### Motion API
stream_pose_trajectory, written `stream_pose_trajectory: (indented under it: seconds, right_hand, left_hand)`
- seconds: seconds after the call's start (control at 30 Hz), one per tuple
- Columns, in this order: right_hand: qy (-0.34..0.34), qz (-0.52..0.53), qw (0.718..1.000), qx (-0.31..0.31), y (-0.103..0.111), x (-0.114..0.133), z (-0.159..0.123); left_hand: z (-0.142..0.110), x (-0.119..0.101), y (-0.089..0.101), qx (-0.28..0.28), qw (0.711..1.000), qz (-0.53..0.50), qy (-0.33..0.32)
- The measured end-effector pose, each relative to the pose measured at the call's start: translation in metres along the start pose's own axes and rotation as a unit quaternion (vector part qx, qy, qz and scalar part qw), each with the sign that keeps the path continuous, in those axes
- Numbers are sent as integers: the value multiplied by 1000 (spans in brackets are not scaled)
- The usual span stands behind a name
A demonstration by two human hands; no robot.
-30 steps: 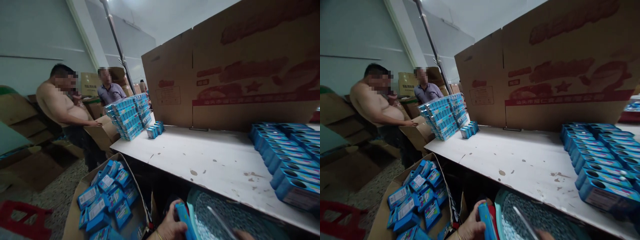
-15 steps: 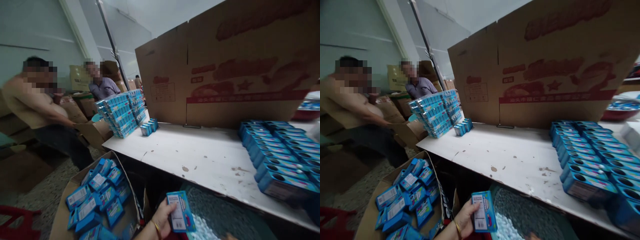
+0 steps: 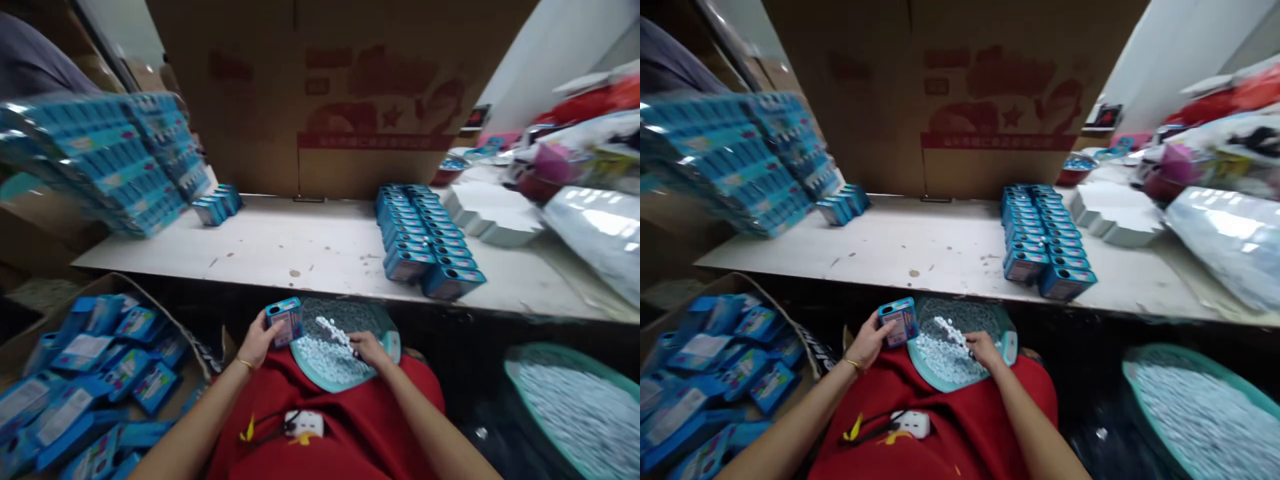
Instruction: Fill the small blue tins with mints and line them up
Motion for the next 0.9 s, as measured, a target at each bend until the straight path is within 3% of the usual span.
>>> stream_pose_trajectory:
  seconds: [0.1, 0.23, 0.33, 0.4, 0.47, 0.57, 0.67, 0.8, 0.9]
  right_hand:
    - [-32, 52, 998, -20, 26, 16, -13]
    - [0, 60, 998, -2, 46, 58, -24]
    - [5, -6, 1000, 18, 50, 84, -23]
    - [13, -110, 994, 24, 50, 102, -22]
    - [38, -250, 967, 24, 46, 124, -21]
    - [46, -441, 896, 5, 37, 153, -22]
    - [39, -534, 844, -14, 20, 176, -24]
    - [83, -561, 823, -14, -4, 204, -33]
    - [78, -560, 825, -19, 10, 200, -43]
  left_hand:
    - [13, 0, -12, 8, 990, 132, -51]
    - [22, -4, -41, 22, 958, 263, -113]
    - [24, -8, -66, 40, 933, 317, -165]
    - [24, -11, -79, 47, 916, 344, -201]
    - [22, -11, -88, 55, 900, 367, -229]
    - [19, -9, -92, 58, 884, 393, -245]
    - [16, -9, -95, 65, 876, 406, -254]
    - [14, -10, -97, 67, 873, 413, -252]
    - [15, -11, -86, 52, 884, 401, -235]
Point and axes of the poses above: each hand's wrist, its own z-axis towards the middle knuckle, its own y-axis out of the back of the hand, x = y × z, the point moved 10 cm from there along z, towards the middle knuckle, and after that the axes turned 9 degrees about z, right-handed, at the moved point
